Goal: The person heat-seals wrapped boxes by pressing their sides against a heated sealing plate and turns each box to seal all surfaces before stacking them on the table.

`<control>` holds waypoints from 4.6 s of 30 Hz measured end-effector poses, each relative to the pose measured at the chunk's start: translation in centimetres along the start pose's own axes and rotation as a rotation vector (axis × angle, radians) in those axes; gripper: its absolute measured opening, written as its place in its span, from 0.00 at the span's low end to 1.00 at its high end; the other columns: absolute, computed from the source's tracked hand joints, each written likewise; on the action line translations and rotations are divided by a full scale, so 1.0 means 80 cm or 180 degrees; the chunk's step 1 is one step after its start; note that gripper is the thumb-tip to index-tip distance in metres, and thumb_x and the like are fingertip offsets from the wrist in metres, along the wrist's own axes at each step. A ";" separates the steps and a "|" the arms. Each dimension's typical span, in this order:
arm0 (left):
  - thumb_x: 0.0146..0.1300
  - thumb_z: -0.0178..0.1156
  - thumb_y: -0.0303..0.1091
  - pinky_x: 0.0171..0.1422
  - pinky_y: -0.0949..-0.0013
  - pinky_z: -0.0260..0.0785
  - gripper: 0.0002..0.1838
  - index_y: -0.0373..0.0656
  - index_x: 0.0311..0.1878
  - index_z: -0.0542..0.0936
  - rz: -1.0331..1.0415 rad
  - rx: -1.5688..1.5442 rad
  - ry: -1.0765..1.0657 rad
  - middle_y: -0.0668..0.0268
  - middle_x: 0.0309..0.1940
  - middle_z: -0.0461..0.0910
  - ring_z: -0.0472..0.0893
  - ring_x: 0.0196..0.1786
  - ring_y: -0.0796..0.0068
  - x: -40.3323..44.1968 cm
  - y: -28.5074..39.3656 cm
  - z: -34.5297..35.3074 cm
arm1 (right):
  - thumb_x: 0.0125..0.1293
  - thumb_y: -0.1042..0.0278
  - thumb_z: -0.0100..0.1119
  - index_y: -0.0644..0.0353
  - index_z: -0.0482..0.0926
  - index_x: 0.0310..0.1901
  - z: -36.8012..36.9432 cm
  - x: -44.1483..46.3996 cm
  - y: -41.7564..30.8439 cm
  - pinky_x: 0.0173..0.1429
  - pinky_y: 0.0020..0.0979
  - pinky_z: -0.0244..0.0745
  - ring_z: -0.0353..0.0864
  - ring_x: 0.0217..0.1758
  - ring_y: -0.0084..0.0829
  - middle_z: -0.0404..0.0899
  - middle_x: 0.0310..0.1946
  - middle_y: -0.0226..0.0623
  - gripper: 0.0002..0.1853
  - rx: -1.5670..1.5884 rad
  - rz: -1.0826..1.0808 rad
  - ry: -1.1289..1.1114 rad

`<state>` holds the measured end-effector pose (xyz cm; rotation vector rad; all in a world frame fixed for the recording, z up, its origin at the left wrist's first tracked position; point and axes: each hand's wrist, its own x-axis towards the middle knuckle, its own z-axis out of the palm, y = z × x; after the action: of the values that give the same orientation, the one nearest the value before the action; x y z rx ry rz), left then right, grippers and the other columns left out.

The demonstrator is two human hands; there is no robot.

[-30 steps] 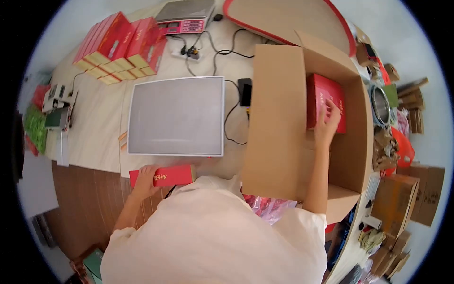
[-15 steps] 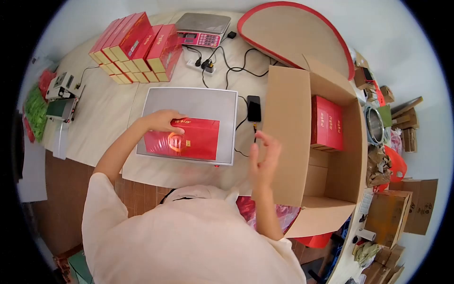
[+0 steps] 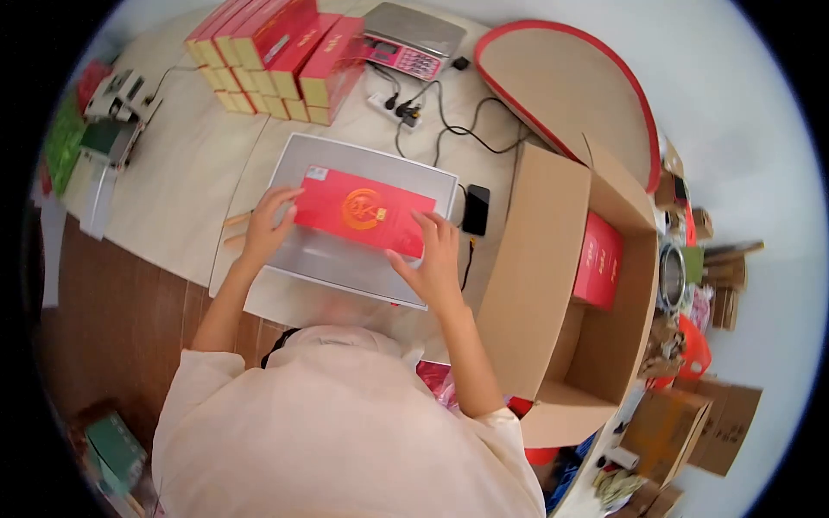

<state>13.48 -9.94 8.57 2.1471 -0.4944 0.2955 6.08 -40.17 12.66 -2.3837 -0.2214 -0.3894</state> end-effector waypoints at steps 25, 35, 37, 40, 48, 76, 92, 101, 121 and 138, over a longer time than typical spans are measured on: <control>0.66 0.52 0.25 0.42 0.72 0.71 0.09 0.42 0.46 0.80 -0.2207 -0.0501 0.0461 0.63 0.38 0.79 0.79 0.38 0.72 -0.262 -0.012 -0.015 | 0.37 0.45 0.72 0.45 0.63 0.69 0.132 0.022 -0.025 0.65 0.55 0.54 0.59 0.63 0.56 0.51 0.69 0.58 0.52 -0.0800 -0.1281 -0.1676; 0.66 0.53 0.24 0.45 0.74 0.71 0.08 0.39 0.46 0.79 -0.2487 -0.0689 0.0630 0.63 0.38 0.79 0.79 0.40 0.74 -0.280 -0.016 -0.026 | 0.40 0.43 0.70 0.44 0.65 0.68 0.192 0.115 -0.020 0.64 0.52 0.55 0.61 0.62 0.55 0.57 0.65 0.58 0.49 -0.0849 -0.1412 -0.1249; 0.67 0.53 0.25 0.45 0.74 0.71 0.08 0.39 0.46 0.79 -0.2518 -0.0680 0.0824 0.63 0.37 0.79 0.79 0.39 0.74 -0.287 -0.015 -0.029 | 0.41 0.42 0.69 0.44 0.65 0.68 0.208 0.137 -0.012 0.64 0.52 0.56 0.61 0.62 0.55 0.58 0.65 0.58 0.48 -0.0863 -0.1453 -0.1142; 0.68 0.52 0.26 0.45 0.73 0.71 0.08 0.39 0.46 0.79 -0.2519 -0.0576 0.0766 0.64 0.37 0.80 0.80 0.38 0.74 -0.298 -0.016 -0.034 | 0.43 0.38 0.67 0.43 0.66 0.68 0.229 0.171 0.001 0.64 0.52 0.56 0.62 0.62 0.55 0.58 0.65 0.58 0.47 -0.0900 -0.1500 -0.0946; 0.69 0.52 0.29 0.46 0.73 0.71 0.09 0.40 0.47 0.79 -0.2572 -0.0644 0.0791 0.63 0.37 0.81 0.80 0.39 0.73 -0.322 -0.001 -0.044 | 0.45 0.32 0.64 0.44 0.63 0.69 0.245 0.192 0.026 0.68 0.52 0.54 0.60 0.66 0.56 0.55 0.69 0.57 0.49 -0.1254 -0.1220 -0.0842; 0.72 0.50 0.31 0.54 0.74 0.66 0.12 0.37 0.51 0.77 -0.1539 -0.2388 -0.0227 0.66 0.41 0.78 0.75 0.44 0.78 -0.192 0.042 -0.013 | 0.65 0.45 0.52 0.58 0.66 0.65 0.111 -0.067 -0.067 0.54 0.36 0.77 0.77 0.55 0.34 0.74 0.57 0.41 0.32 0.7179 0.1516 -0.0459; 0.70 0.51 0.36 0.66 0.62 0.60 0.21 0.38 0.63 0.69 -0.0630 -0.0908 0.0355 0.55 0.58 0.72 0.71 0.61 0.62 -0.154 0.023 -0.005 | 0.43 0.45 0.71 0.41 0.67 0.67 0.082 -0.068 -0.073 0.67 0.51 0.57 0.61 0.65 0.56 0.55 0.68 0.55 0.45 -0.0736 0.0476 -0.0253; 0.68 0.51 0.40 0.74 0.51 0.47 0.26 0.39 0.66 0.66 0.0284 0.0398 -0.0602 0.53 0.68 0.62 0.57 0.72 0.54 -0.117 0.026 0.027 | 0.40 0.43 0.71 0.34 0.68 0.66 0.137 -0.077 -0.069 0.57 0.54 0.62 0.65 0.58 0.59 0.55 0.68 0.55 0.45 -0.1753 0.0593 -0.0359; 0.74 0.44 0.47 0.66 0.62 0.60 0.29 0.41 0.71 0.56 -0.1720 -0.2552 0.0688 0.58 0.66 0.64 0.69 0.63 0.65 -0.160 0.036 -0.081 | 0.64 0.39 0.50 0.57 0.66 0.65 0.172 0.044 -0.101 0.58 0.37 0.74 0.76 0.56 0.31 0.75 0.57 0.37 0.35 0.6647 0.1701 -0.1840; 0.72 0.44 0.56 0.70 0.63 0.57 0.44 0.39 0.75 0.36 -0.1431 -0.2694 -0.0310 0.57 0.66 0.58 0.63 0.66 0.68 -0.129 0.119 -0.082 | 0.62 0.40 0.53 0.58 0.67 0.64 0.135 -0.033 -0.134 0.57 0.37 0.75 0.77 0.55 0.31 0.76 0.55 0.37 0.36 0.6750 0.1896 -0.0593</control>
<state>-0.21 -7.10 15.27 1.3827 -0.1279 -0.2435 3.09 -25.11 10.77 -0.2916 0.0563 0.3216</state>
